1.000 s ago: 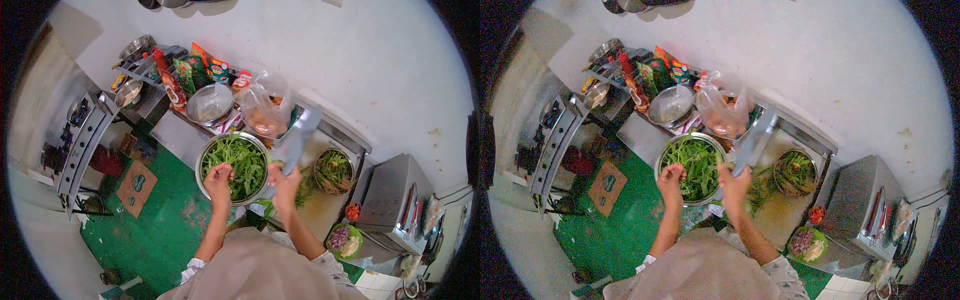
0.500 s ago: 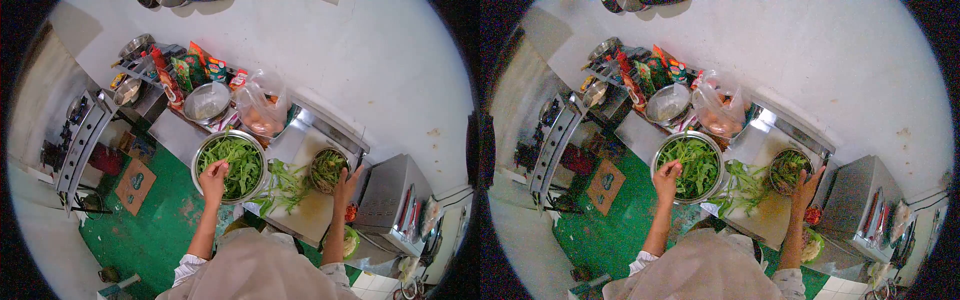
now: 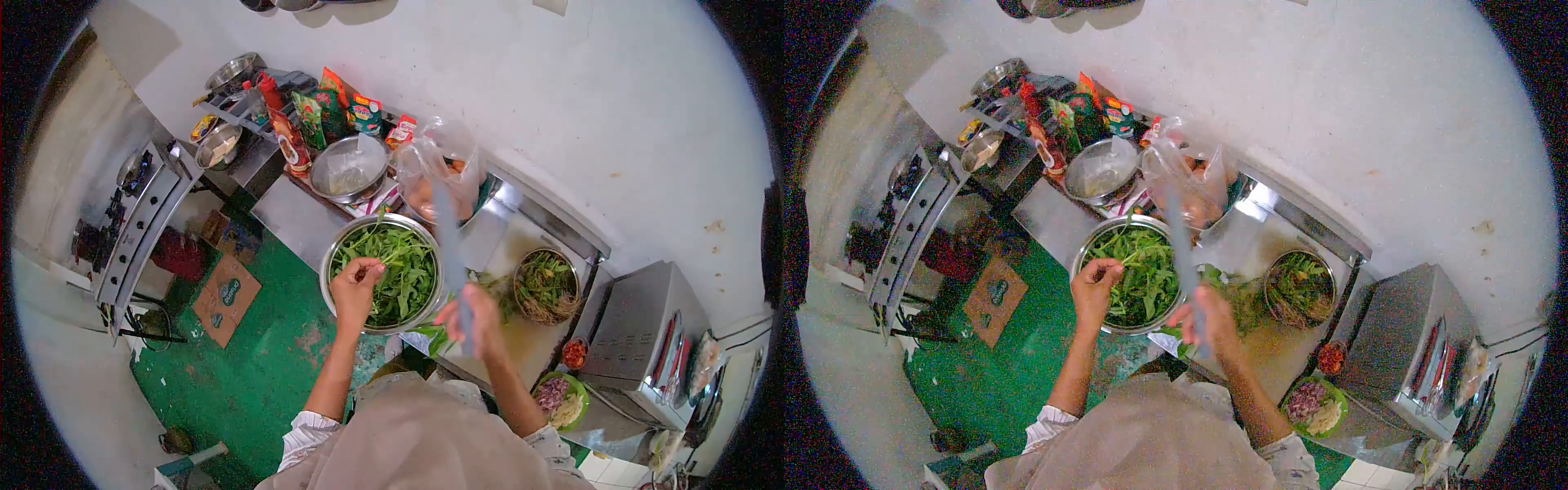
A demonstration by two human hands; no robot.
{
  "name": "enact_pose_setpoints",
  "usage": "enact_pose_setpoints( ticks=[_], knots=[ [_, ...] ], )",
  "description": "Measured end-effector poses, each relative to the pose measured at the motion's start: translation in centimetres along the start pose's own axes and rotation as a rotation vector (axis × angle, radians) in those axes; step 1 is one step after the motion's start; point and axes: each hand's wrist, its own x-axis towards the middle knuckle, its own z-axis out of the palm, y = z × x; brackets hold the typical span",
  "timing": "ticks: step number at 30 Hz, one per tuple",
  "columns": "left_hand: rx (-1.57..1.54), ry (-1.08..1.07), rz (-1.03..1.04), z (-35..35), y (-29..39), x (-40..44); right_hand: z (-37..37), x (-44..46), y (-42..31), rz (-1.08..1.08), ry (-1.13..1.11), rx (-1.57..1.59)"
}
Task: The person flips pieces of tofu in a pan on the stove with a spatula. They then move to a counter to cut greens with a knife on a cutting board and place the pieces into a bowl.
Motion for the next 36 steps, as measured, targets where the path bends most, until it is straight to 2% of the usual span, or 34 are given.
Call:
enact_pose_setpoints(
  ticks=[1, 2, 4, 7, 14, 15, 16, 17, 18, 19, 21, 23, 24, 25, 27, 28, 29, 31, 33, 36],
  knots=[
    [-0.022, -0.017, -0.002, -0.1, -0.3, 0.0, 1.5, 0.1, 0.0, 0.091, -0.075, 0.158],
    [-0.045, -0.033, -0.004, -0.2, -0.5, 0.1, 2.4, 0.6, 0.5, 0.092, -0.078, 0.157],
    [-0.086, -0.053, -0.021, -0.5, 0.3, -0.2, 3.5, 2.0, 1.9, 0.141, -0.251, 0.256],
    [-0.140, -0.093, -0.047, -1.3, 0.4, -0.2, 4.7, 3.6, 2.3, 0.211, -0.323, 0.261],
    [-0.114, -0.074, -0.066, -3.0, 0.3, -0.4, 6.5, 5.0, 2.2, 0.172, -0.318, 0.249],
    [-0.117, -0.086, -0.066, -2.9, 0.0, -0.5, 6.9, 5.4, 3.0, 0.124, -0.269, 0.100],
    [0.029, -0.017, -0.024, -2.8, -0.4, -0.6, 7.3, 5.8, 3.8, 0.078, -0.217, -0.050],
    [0.174, 0.051, 0.020, -2.7, -0.7, -0.7, 7.8, 5.8, 4.7, 0.076, -0.202, -0.049],
    [0.304, 0.121, 0.151, -2.5, -0.8, -0.8, 8.5, 5.6, 5.7, -0.216, -0.093, -0.438],
    [0.299, 0.104, 0.157, -2.4, -0.5, -0.9, 9.4, 5.4, 5.6, -0.505, 0.025, -0.826],
    [0.239, 0.154, 0.087, -2.5, 0.2, -1.2, 9.8, 6.2, 5.9, -0.502, 0.087, -0.772],
    [0.237, 0.120, 0.063, -2.8, -1.3, -1.3, 8.5, 8.2, 8.6, -0.317, 0.210, -0.583],
    [0.154, 0.122, 0.043, -3.0, -2.0, -1.0, 8.0, 8.5, 8.3, -0.184, 0.126, -0.470],
    [0.072, 0.124, 0.021, -3.2, -2.6, -0.9, 7.5, 8.4, 8.1, -0.179, 0.143, -0.466],
    [0.100, 0.097, 0.065, -3.3, -3.2, -0.4, 6.7, 7.9, 6.8, 0.276, -0.144, 0.373],
    [0.183, 0.107, 0.065, -3.0, -3.3, -0.2, 7.0, 7.4, 6.2, 0.318, -0.184, 0.496],
    [0.267, 0.119, 0.066, -2.9, -3.5, 0.0, 7.0, 7.3, 6.4, 0.315, -0.171, 0.502],
    [0.336, 0.080, 0.123, -2.8, -4.7, 0.5, 7.4, 7.0, 6.1, 0.397, -0.323, 0.673],
    [0.332, -0.002, 0.126, -2.4, -5.7, 0.7, 7.4, 6.3, 5.4, 0.377, -0.317, 0.638],
    [0.435, 0.015, 0.214, -2.0, -7.8, 1.2, 6.9, 5.3, 4.0, 0.356, -0.320, 0.449]
  ],
)
